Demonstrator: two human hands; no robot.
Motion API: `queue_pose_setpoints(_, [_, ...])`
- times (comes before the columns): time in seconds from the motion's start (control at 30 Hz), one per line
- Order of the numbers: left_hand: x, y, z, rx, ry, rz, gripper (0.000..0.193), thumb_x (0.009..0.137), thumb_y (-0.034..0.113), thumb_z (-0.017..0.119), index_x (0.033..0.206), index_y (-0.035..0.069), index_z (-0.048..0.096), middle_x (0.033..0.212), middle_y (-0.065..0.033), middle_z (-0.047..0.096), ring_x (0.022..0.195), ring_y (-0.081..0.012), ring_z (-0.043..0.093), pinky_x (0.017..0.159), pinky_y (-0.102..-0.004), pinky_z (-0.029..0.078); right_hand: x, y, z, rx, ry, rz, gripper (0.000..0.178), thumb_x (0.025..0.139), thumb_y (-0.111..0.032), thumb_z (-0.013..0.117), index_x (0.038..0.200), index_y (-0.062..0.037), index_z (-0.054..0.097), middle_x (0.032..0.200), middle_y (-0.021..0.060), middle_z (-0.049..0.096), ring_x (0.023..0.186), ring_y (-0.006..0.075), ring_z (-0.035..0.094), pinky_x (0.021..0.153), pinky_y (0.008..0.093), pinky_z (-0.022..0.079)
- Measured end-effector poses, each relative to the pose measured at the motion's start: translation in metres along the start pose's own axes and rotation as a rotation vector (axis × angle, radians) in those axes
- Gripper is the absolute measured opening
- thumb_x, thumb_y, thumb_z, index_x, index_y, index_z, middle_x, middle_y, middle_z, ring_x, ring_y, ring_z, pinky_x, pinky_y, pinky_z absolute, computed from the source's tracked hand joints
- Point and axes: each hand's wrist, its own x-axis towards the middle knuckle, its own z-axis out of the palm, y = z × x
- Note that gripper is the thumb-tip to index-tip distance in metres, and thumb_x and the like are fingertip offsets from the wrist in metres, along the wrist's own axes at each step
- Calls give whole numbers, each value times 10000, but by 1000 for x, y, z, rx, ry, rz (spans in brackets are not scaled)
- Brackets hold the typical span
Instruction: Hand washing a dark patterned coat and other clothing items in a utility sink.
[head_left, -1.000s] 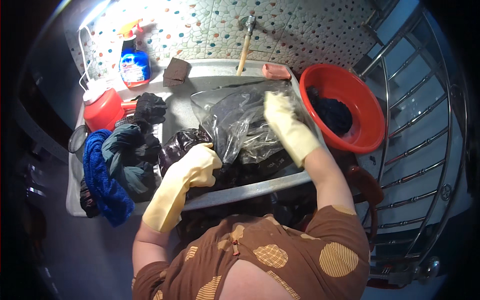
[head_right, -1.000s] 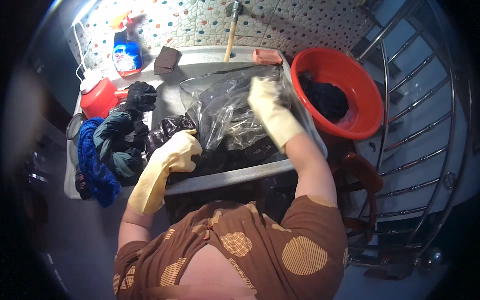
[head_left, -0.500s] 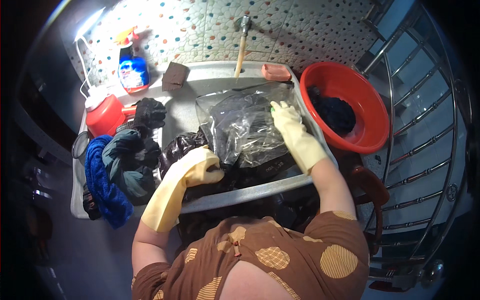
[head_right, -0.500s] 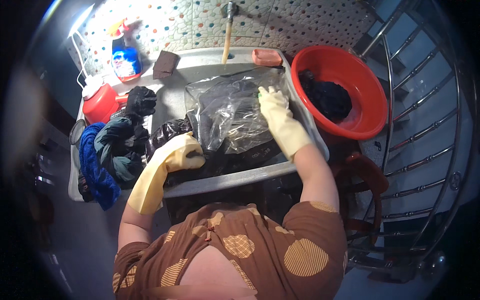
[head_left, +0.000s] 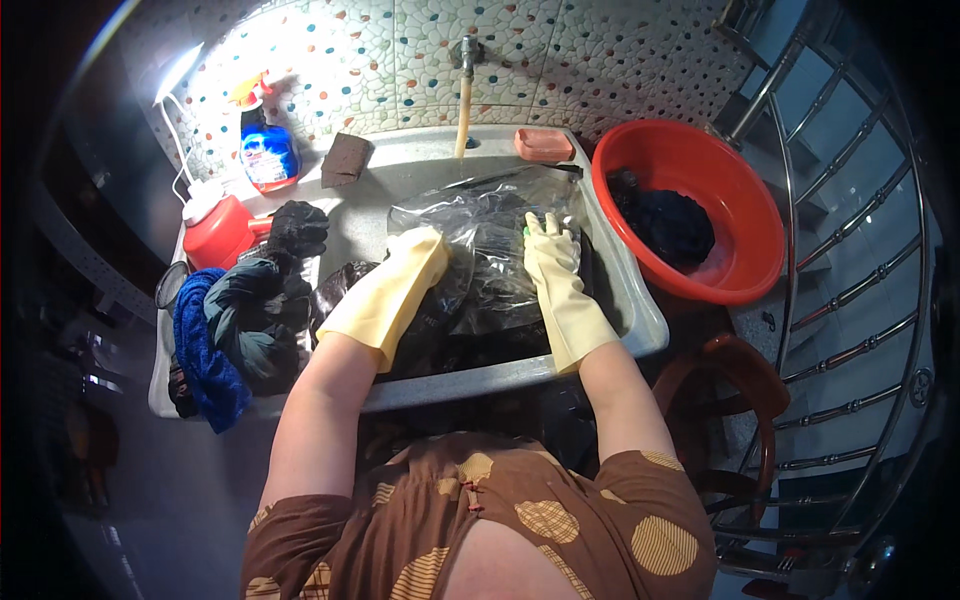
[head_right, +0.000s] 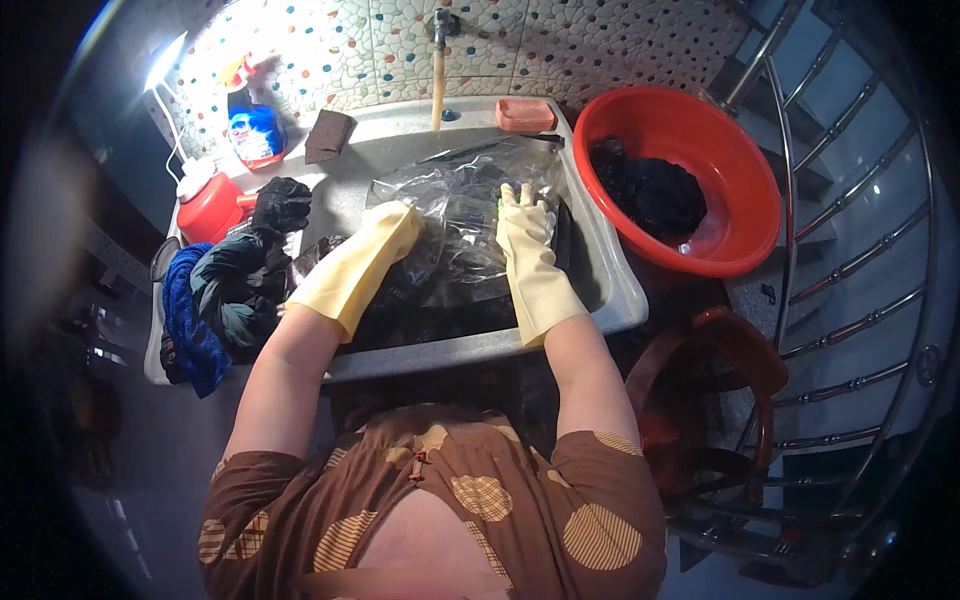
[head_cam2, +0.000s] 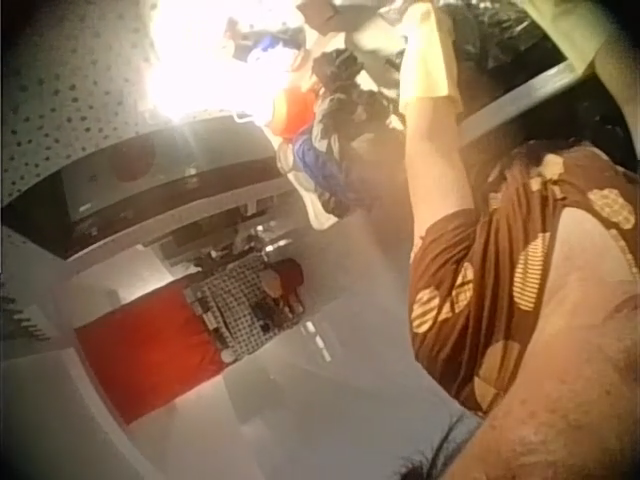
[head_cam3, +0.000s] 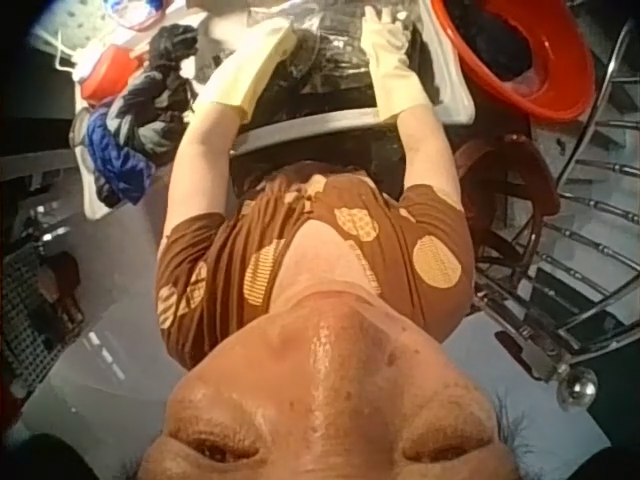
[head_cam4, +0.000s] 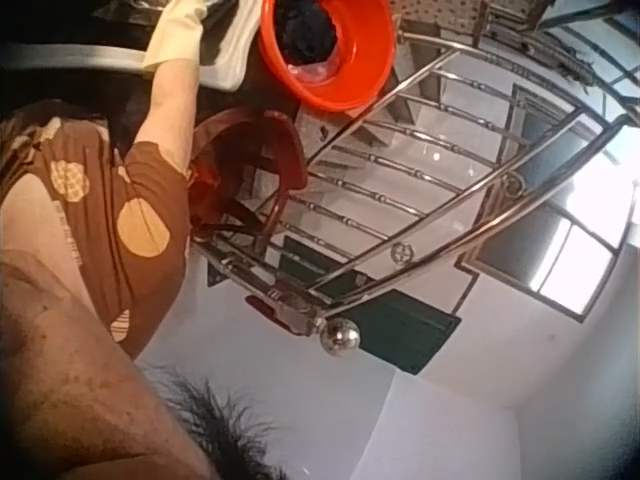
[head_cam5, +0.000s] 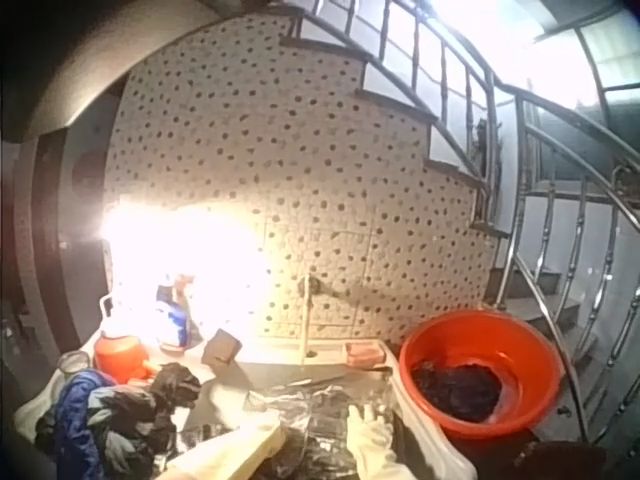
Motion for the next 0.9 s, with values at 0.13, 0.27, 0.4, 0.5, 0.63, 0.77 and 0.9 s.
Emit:
queue_pose_setpoints(0.13, [32, -47, 37, 21, 67, -101, 303, 916, 286, 584, 1142, 138, 722, 1216, -150, 681, 1204, -277, 616, 1123, -432, 316, 4, -10, 9, 62, 66, -48, 438, 990, -367, 483, 1420, -295, 519, 1476, 117, 492, 1170, 385, 585, 983, 491, 476])
queue_pose_setpoints(0.27, [-47, 5, -16, 264, 127, 181, 166, 851, 162, 596, 934, 149, 739, 960, -86, 744, 977, -261, 712, 984, -367, 466, 1, 27, 15, 76, 121, -11, 422, 987, -374, 488, 1397, -292, 546, 1434, 106, 539, 1128, 392, 607, 960, 477, 498])
queue_pose_setpoints(0.4, [-91, -16, 7, 93, -70, 169, 204, 898, 172, 536, 907, 71, 712, 890, -158, 710, 941, -346, 691, 844, -413, 551, 13, 25, 12, 168, 128, -29, 423, 981, -369, 491, 1387, -272, 554, 1410, 110, 561, 1119, 405, 615, 953, 483, 501])
queue_pose_setpoints(0.5, [-93, -21, 1, -117, 75, 101, 283, 922, 298, 577, 935, 41, 696, 921, -191, 702, 941, -377, 681, 828, -435, 545, 11, 10, 7, 168, 49, -2, 432, 993, -383, 466, 1398, -257, 551, 1437, 125, 535, 1201, 386, 584, 1010, 480, 465])
queue_pose_setpoints(0.63, [-64, -11, -6, -291, 420, -193, 582, 903, 540, 611, 926, -40, 656, 898, -241, 693, 922, -402, 683, 814, -454, 531, 9, 17, 6, 82, 29, 6, 435, 1000, -394, 445, 1408, -275, 540, 1437, 131, 534, 1178, 392, 598, 994, 483, 481])
queue_pose_setpoints(0.77, [-24, -45, 7, -367, 184, -316, 518, 945, 475, 553, 974, -27, 676, 920, -257, 688, 879, -388, 696, 776, -442, 543, -1, 5, 10, 60, 58, -39, 440, 991, -408, 457, 1402, -280, 546, 1419, 157, 544, 1129, 421, 619, 986, 488, 485])
queue_pose_setpoints(0.9, [4, -67, 60, -300, 217, -140, 305, 934, 205, 473, 979, 13, 706, 866, -197, 703, 832, -323, 707, 701, -422, 539, 2, 13, 27, 167, 131, -123, 432, 988, -387, 471, 1392, -258, 551, 1371, 184, 575, 1119, 418, 624, 975, 489, 490])
